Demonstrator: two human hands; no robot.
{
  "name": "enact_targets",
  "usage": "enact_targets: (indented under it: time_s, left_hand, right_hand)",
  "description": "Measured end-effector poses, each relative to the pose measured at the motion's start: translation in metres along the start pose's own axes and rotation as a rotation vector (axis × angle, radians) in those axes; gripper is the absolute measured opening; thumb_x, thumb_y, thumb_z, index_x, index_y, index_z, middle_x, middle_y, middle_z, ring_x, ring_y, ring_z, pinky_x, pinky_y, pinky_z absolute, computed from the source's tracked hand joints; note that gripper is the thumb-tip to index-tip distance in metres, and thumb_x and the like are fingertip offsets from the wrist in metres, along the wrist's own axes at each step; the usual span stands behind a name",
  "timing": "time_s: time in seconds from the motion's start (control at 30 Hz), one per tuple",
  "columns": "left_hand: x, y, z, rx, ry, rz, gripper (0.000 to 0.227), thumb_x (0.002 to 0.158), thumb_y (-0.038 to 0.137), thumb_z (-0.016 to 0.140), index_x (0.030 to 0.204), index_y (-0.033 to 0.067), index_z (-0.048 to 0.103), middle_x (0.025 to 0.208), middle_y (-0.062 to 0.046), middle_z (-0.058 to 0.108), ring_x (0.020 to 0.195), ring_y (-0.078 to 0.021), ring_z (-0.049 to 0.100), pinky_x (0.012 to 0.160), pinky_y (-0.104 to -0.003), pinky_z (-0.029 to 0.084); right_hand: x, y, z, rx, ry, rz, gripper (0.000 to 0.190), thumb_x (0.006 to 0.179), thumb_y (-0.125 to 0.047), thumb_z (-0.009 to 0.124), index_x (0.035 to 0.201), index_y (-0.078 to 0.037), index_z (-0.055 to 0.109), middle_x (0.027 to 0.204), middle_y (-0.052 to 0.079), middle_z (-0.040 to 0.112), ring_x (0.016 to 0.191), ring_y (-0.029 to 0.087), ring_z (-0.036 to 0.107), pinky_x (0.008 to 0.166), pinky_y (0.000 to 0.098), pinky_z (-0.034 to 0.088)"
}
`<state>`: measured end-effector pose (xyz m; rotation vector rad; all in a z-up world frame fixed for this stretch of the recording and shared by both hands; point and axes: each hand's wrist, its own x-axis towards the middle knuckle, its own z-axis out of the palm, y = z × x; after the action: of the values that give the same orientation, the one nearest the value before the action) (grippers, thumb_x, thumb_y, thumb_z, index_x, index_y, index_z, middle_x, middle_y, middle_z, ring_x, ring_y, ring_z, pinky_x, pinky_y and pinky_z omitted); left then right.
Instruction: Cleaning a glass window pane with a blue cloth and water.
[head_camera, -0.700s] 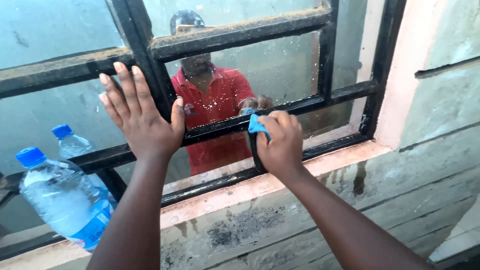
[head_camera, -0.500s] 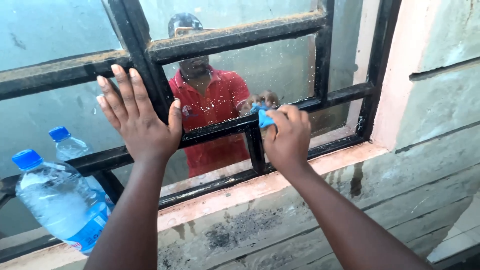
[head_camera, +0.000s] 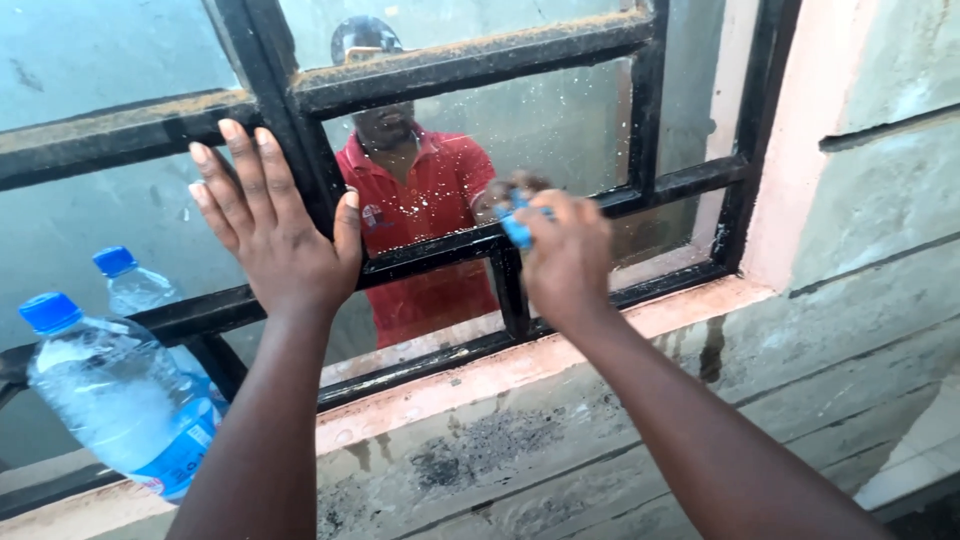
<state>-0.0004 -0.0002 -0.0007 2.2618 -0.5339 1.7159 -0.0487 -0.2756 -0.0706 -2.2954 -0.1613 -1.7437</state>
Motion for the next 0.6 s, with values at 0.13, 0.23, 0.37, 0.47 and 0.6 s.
enact_targets:
  time_s: [0.13, 0.23, 0.37, 0.47, 0.6]
  left_hand:
    - [0.0, 0.002, -0.002, -0.008, -0.011, -0.008, 0.088, 0.109, 0.052, 0.06, 0.169, -0.0017, 0.024, 0.176, -0.023, 0.013, 0.162, -0.0471, 0.003, 0.131, -0.059, 0.0]
    - [0.001, 0.001, -0.001, -0.007, 0.001, -0.011, 0.088, 0.108, 0.052, 0.06, 0.168, -0.0015, 0.024, 0.176, -0.022, 0.014, 0.162, -0.0463, 0.003, 0.131, -0.059, 0.0]
    - [0.0, 0.002, -0.001, 0.0, -0.005, -0.012, 0.087, 0.109, 0.052, 0.06, 0.169, -0.0014, 0.024, 0.177, -0.022, 0.014, 0.162, -0.0455, 0.003, 0.132, -0.058, 0.0]
    - [0.001, 0.002, -0.001, 0.003, -0.004, -0.012, 0.087, 0.109, 0.052, 0.06, 0.168, -0.0011, 0.025, 0.177, -0.021, 0.014, 0.162, -0.0449, 0.003, 0.132, -0.058, 0.0]
    - [-0.001, -0.002, 0.002, 0.005, -0.009, -0.009, 0.087, 0.109, 0.051, 0.058, 0.168, -0.0016, 0.024, 0.176, -0.022, 0.013, 0.162, -0.0447, 0.002, 0.131, -0.058, -0.001]
  right_hand:
    - [0.0, -0.004, -0.007, 0.097, 0.071, -0.125, 0.032, 0.084, 0.005, 0.065, 0.108, -0.013, 0.075, 0.122, 0.008, 0.066, 0.119, 0.032, 0.058, 0.096, 0.0471, 0.043]
    - [0.006, 0.007, -0.005, -0.085, 0.06, 0.029, 0.033, 0.081, 0.005, 0.064, 0.108, -0.01, 0.075, 0.119, 0.011, 0.065, 0.112, 0.033, 0.058, 0.093, 0.0481, 0.042]
    - [0.005, -0.004, -0.001, -0.047, 0.039, 0.016, 0.03, 0.082, 0.004, 0.065, 0.106, -0.011, 0.075, 0.117, 0.011, 0.065, 0.112, 0.032, 0.057, 0.091, 0.0477, 0.041]
    - [0.005, -0.015, -0.002, 0.032, 0.035, -0.058, 0.031, 0.082, 0.006, 0.064, 0.104, -0.012, 0.076, 0.117, 0.009, 0.065, 0.114, 0.031, 0.057, 0.092, 0.0466, 0.041]
    - [0.007, 0.008, 0.006, -0.065, 0.01, 0.066, 0.025, 0.082, 0.001, 0.065, 0.103, -0.009, 0.074, 0.117, 0.013, 0.064, 0.11, 0.031, 0.056, 0.09, 0.0454, 0.041]
